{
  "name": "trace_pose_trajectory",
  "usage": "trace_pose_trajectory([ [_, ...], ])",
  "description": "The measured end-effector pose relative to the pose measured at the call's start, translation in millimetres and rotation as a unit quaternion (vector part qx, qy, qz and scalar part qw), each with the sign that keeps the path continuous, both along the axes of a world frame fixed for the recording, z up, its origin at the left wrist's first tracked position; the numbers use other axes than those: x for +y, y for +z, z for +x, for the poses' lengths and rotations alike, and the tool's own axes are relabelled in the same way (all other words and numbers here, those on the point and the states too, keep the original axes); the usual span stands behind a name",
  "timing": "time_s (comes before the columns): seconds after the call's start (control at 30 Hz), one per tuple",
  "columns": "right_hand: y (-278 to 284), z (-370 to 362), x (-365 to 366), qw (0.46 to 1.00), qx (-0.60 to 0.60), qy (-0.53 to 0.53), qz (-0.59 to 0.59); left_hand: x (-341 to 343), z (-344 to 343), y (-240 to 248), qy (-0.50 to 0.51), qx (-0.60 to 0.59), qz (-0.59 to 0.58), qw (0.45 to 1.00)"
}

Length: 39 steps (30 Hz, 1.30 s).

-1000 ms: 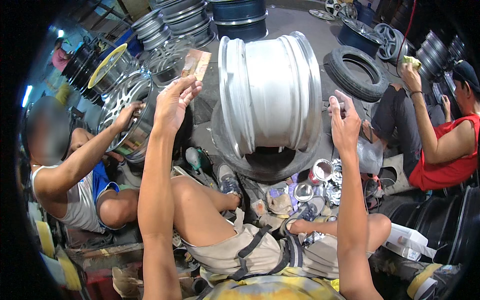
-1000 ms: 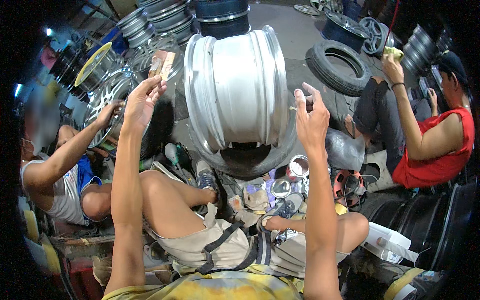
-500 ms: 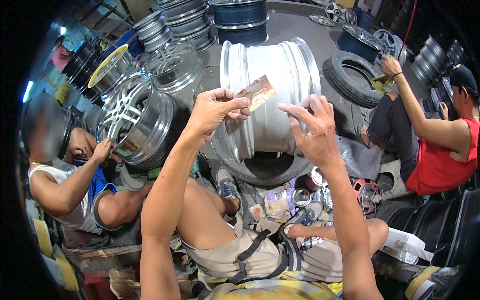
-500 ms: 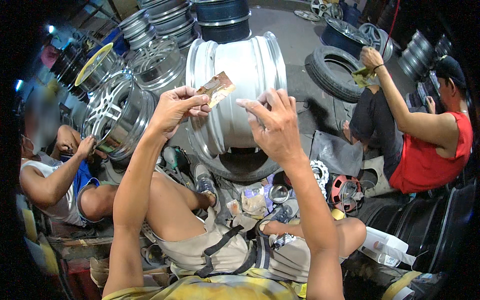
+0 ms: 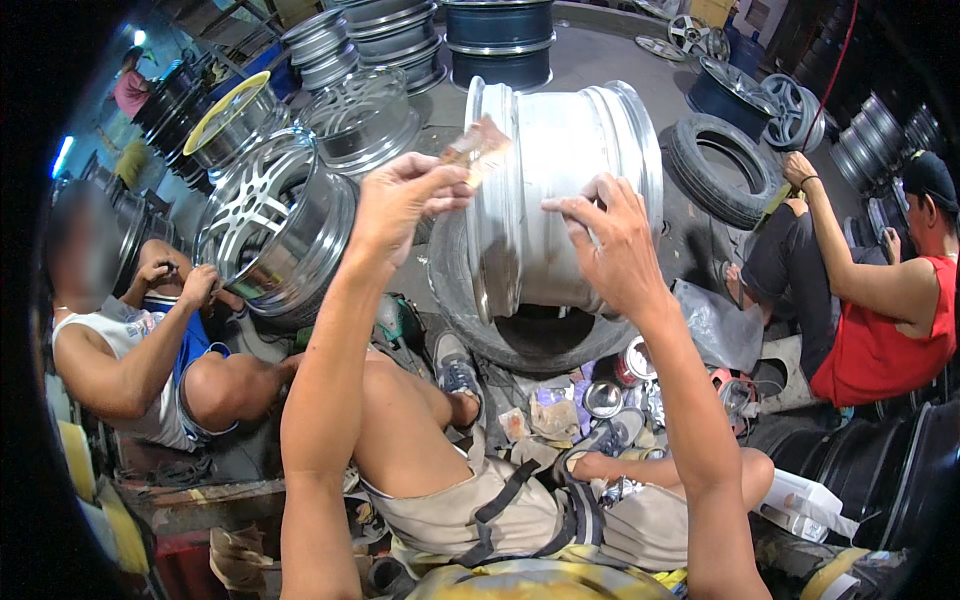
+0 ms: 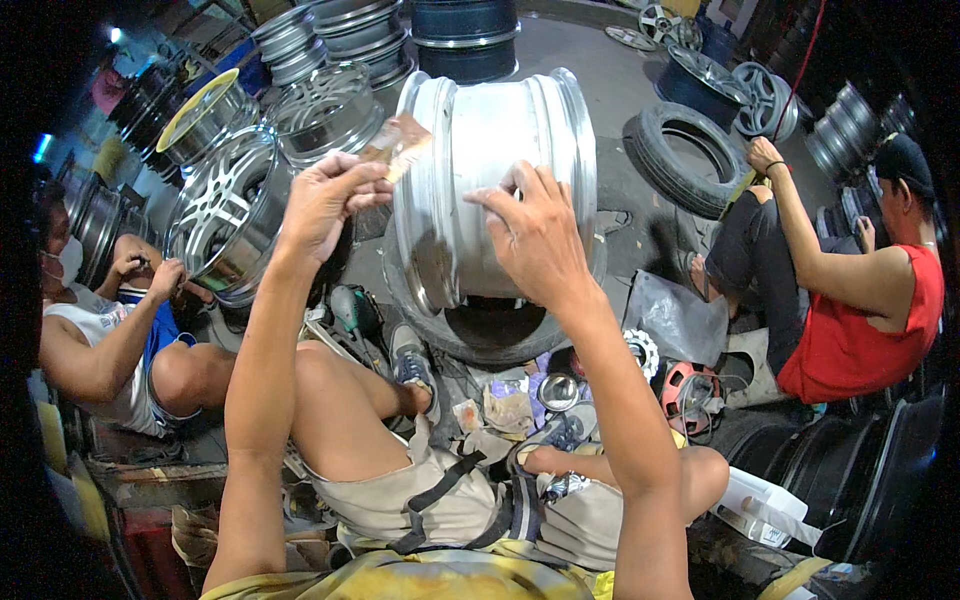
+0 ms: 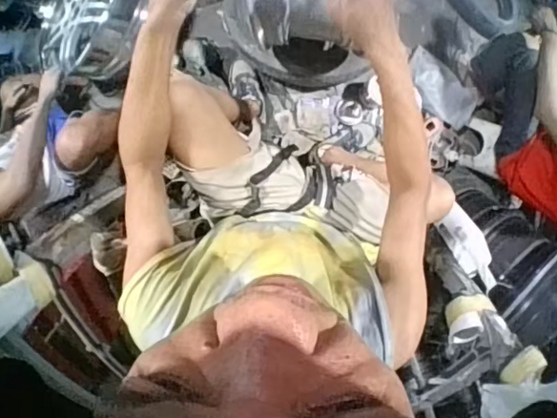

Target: The person sits on the floor in a workshop and uses a small spatula to apply a filler compound to the surface of a silver wheel rim. They repeatedly dip the tool into a container to gather more compound and spread it over the rim's surface. Other workers are visible in the background polishing different rims.

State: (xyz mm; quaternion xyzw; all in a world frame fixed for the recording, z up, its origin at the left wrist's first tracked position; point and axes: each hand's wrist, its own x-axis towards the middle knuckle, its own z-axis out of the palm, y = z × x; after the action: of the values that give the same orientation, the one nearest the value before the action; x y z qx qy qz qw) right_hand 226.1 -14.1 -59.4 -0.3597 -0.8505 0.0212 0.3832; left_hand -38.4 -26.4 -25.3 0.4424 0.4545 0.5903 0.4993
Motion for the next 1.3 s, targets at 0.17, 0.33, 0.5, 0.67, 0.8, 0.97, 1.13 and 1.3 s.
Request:
trace_pose_trajectory([
  [0.17,-2.9,-16.1,26.7,0.999,0.009,-0.022,-0.035,-4.3,-21.7,-1.3,0.041,0.009,0.006,0.999],
  [0.33,-0.9,-30.2,46.0,0.999,-0.012,-0.042,-0.005,-4.4,-24.4,-0.7,0.044,0.012,0.006,0.999],
  [0.5,-4.2,-37.3,53.9,0.997,-0.052,-0.056,0.028,-3.9,-31.1,-3.4,0.037,0.010,0.005,0.999],
  [0.67,-3.7,-36.1,55.1,0.990,-0.101,-0.050,0.085,-4.8,-31.8,-4.1,0.036,0.011,0.008,0.999],
  [0.8,-4.7,-30.2,54.3,0.986,-0.119,-0.022,0.114,-6.6,-31.7,-3.6,0.041,0.014,0.009,0.999],
  [0.97,-12.6,-24.1,43.8,0.983,-0.139,-0.023,0.117,-7.2,-31.4,-3.5,0.031,0.011,0.011,0.999],
  [1.13,-9.9,-21.5,39.3,0.989,-0.113,-0.024,0.088,-11.2,-31.7,-3.2,0.035,0.014,0.007,0.999],
  [1.3,-5.6,-23.8,51.1,0.988,-0.119,-0.046,0.090,-8.7,-32.0,-6.0,0.029,0.017,0.014,0.999],
])
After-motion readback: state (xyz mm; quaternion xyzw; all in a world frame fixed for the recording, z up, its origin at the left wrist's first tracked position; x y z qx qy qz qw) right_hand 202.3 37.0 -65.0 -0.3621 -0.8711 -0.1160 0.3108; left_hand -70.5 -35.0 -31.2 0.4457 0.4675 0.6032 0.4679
